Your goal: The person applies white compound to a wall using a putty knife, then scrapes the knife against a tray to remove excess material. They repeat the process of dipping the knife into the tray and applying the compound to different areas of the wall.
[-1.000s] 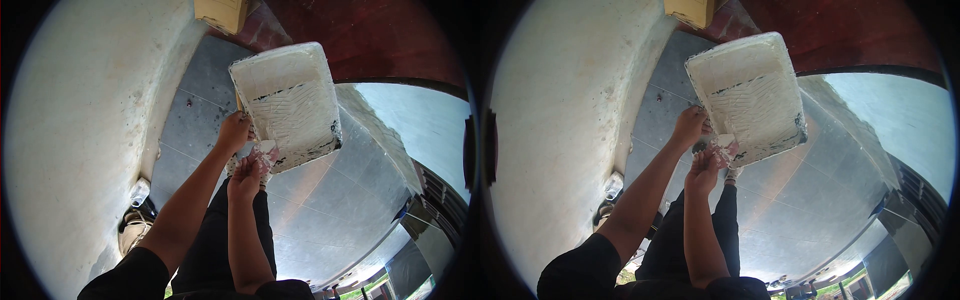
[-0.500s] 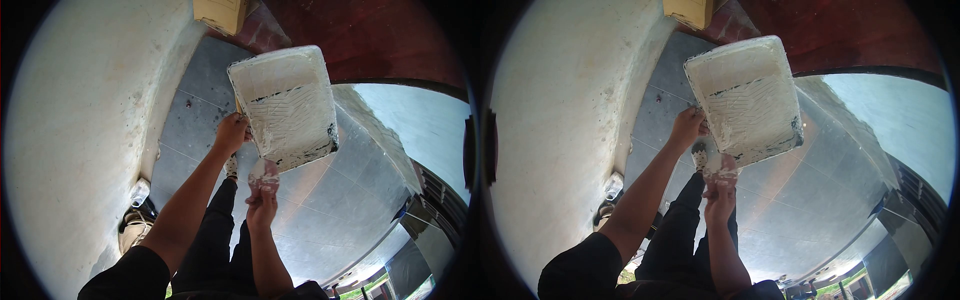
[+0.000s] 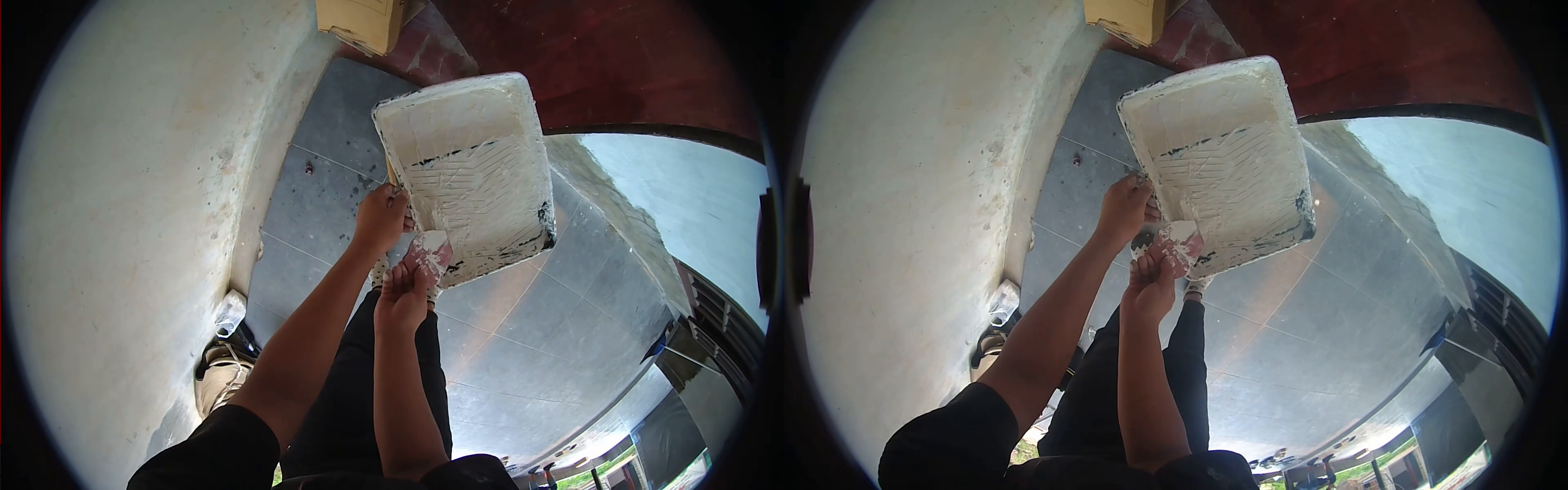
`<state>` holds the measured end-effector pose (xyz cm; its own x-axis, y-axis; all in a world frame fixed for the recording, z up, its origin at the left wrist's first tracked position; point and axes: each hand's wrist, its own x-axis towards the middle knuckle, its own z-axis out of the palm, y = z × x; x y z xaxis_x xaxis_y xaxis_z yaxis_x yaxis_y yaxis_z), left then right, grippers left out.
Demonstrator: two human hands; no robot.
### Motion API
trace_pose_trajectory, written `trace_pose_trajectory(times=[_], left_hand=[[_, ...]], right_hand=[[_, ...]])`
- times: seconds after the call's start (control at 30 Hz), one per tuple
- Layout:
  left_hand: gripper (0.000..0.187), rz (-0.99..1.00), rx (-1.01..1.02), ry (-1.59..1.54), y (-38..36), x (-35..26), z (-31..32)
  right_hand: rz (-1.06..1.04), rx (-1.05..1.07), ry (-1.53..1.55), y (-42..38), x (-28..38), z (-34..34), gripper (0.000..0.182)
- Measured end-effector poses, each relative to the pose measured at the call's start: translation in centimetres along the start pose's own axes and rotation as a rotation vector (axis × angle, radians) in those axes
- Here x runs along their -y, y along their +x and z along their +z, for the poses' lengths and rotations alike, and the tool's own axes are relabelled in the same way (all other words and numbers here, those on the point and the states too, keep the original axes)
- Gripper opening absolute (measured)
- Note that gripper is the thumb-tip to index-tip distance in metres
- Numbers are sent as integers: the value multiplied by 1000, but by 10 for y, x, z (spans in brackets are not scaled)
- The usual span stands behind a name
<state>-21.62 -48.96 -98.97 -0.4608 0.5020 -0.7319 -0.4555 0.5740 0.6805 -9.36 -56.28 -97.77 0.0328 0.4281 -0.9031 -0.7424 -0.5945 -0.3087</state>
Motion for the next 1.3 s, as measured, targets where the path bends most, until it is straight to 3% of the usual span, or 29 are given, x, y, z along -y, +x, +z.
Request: trace_pose_trajectory(times=[0.13, 0.2, 0.27, 0.33, 0.4, 0.43, 0.5, 0.6, 0.63, 1.3], left_hand=[[26, -25, -6, -7, -2, -3, 0], [26, -10, -8, 8, -1, -2, 1], [26, 4, -8, 19, -1, 0, 1], [26, -9, 1, 15, -3, 1, 1], [26, -15, 4, 13, -5, 0, 3], [26, -19, 2, 17, -5, -1, 4], [26, -18, 8, 22, -5, -2, 4], [26, -21, 5, -12, -6, -1, 4], [26, -22, -3, -52, -6, -1, 5], [27, -94, 80, -148, 5, -13, -6]], right_hand=[[32, 50, -130, -31, 15, -19, 19], [-80, -2, -629, -53, 28, -32, 22], [-360, 108, -766, -55, 46, -41, 23], [-757, 141, -1104, -34, 68, -29, 26], [-887, 63, -1598, -21, 89, -5, 29], [-894, 62, -1596, -15, 88, 8, 29], [-1276, 255, -1746, -6, 84, 26, 33], [-1442, 242, -1926, -2, 68, 33, 40], [-1350, 226, -1947, -4, 62, 31, 41], [-1353, 528, -2003, -50, 69, -18, 36]])
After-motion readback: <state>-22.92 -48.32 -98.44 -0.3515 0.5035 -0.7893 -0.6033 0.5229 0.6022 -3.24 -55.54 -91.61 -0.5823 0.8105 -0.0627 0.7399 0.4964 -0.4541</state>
